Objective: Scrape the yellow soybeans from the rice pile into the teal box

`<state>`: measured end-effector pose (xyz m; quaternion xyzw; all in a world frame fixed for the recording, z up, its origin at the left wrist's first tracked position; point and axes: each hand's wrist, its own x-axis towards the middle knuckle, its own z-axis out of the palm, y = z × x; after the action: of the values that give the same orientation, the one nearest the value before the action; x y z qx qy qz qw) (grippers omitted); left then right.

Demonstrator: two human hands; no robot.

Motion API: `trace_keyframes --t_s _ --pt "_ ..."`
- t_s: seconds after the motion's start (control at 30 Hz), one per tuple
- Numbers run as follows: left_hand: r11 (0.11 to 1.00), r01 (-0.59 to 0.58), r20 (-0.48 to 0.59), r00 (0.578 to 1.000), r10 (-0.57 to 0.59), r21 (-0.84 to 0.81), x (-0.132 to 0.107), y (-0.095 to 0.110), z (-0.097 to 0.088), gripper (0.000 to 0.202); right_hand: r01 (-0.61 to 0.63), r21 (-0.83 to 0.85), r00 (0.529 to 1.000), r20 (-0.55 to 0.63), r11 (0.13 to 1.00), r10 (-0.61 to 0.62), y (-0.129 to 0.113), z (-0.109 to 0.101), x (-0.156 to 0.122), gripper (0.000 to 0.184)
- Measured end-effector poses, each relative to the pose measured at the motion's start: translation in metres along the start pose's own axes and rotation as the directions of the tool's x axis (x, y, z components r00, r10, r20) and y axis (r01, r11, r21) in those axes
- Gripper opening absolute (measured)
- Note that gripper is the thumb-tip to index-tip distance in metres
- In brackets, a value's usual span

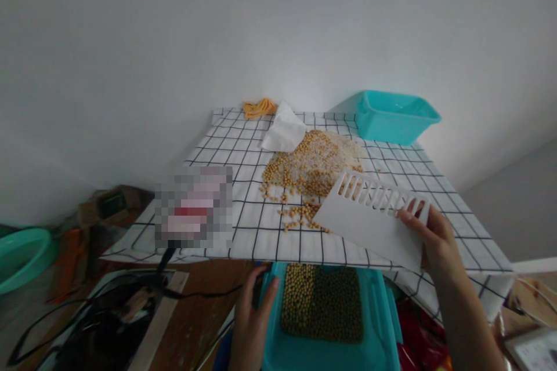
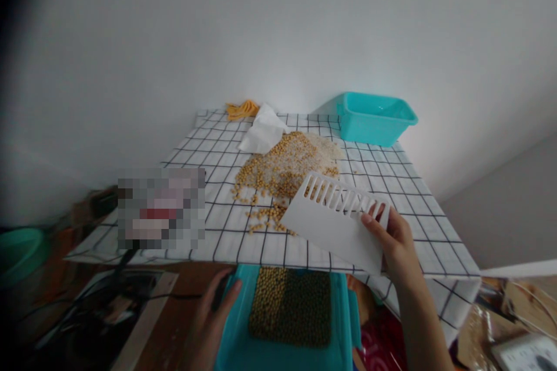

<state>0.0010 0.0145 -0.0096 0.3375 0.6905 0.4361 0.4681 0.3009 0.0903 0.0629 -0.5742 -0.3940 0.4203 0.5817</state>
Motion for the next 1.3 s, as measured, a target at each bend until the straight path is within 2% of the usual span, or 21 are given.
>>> trace_keyframes --t_s 0.2,0.37,0.63,0.93,1.2,1.3 --pt "1.0 0.016 -0.015 1.0 -0.016 0.018 0.0 0.002 0.0 0.059 0.114 -0.131 0.99 0.097 0.985 -0.102 -0.003 -0.001 -0.001 0.021" --pt "1.0 0.029 -0.024 0.999 -0.029 -0.007 -0.003 0.008 0.002 0.06 0.169 -0.186 0.983 0.109 0.968 -0.151 -0.001 -0.002 0.002 0.021" --pt "1.0 -0.016 -0.015 1.0 0.016 0.001 0.002 -0.002 -0.001 0.053 0.07 -0.167 0.975 0.219 0.983 -0.033 0.004 -0.002 0.005 0.027" --pt "0.999 0.019 -0.021 1.0 -0.02 -0.037 -0.001 0.009 0.002 0.057 0.01 -0.163 0.961 0.274 0.987 0.036 0.001 -0.004 0.002 0.023" --pt "0.999 0.031 -0.048 0.998 -0.032 -0.022 -0.003 0.008 0.002 0.056 0.048 -0.207 0.938 0.347 0.977 0.027 -0.005 -0.004 -0.002 0.024" --pt "0.999 0.024 -0.045 0.999 -0.025 -0.024 -0.002 0.008 0.003 0.056 -0.007 -0.171 0.954 0.293 0.985 0.058 -0.007 -0.004 -0.005 0.024"
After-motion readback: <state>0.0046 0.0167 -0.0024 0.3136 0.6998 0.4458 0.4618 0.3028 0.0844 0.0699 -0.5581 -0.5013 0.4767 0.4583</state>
